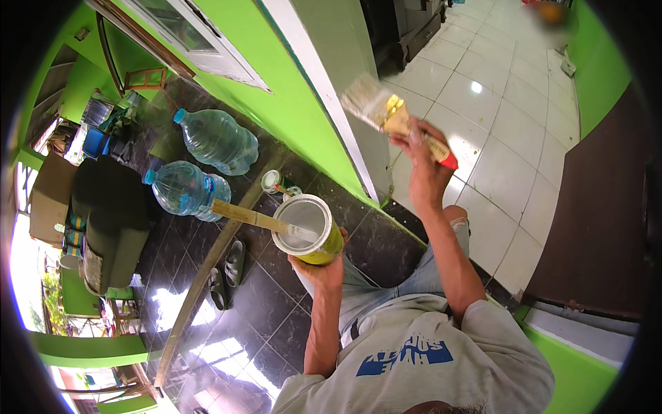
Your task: The person paints the white trim around a window and door frame using a paintbrush and a small paint can. They repeatedly dip the brush into the can and apply white paint to the vertical and horizontal trim pieces.
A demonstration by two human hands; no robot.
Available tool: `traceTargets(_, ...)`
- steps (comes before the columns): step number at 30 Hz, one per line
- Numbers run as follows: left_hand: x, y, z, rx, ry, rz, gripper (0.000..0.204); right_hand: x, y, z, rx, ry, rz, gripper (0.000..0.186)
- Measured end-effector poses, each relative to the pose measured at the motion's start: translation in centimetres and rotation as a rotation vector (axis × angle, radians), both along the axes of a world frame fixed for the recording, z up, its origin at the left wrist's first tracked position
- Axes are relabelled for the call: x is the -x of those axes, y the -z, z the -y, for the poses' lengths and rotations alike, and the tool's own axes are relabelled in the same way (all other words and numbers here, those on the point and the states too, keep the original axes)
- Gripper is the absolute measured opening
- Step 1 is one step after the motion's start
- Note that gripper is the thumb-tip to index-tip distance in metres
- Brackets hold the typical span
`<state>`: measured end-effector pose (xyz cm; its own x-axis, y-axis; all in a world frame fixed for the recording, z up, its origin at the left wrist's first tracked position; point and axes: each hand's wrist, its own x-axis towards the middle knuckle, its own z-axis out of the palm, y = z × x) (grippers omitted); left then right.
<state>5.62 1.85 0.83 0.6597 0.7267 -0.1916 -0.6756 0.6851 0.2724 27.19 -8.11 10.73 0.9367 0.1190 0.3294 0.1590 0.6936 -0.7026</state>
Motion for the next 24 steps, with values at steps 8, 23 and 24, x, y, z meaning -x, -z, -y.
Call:
traceTargets(8, 0.3, 0.5, 0.2, -0.147, 0.052, -0.005, 0.089, 2.3, 7.0, 1.8, 0.190, -0.049, -0.136, 0.024)
traceTargets(23, 0.5, 0.0, 0.7, -0.158, -0.019, -0.050, 0.091, 4.5, 3.4, 1.6, 0.504, 0.345, 0.568, 0.040)
traceTargets(24, 0.8, 0.2, 0.6, -0.153, 0.004, -0.040, 0.089, 3.6, 3.0, 1.5, 0.509, 0.390, 0.513, 0.039)
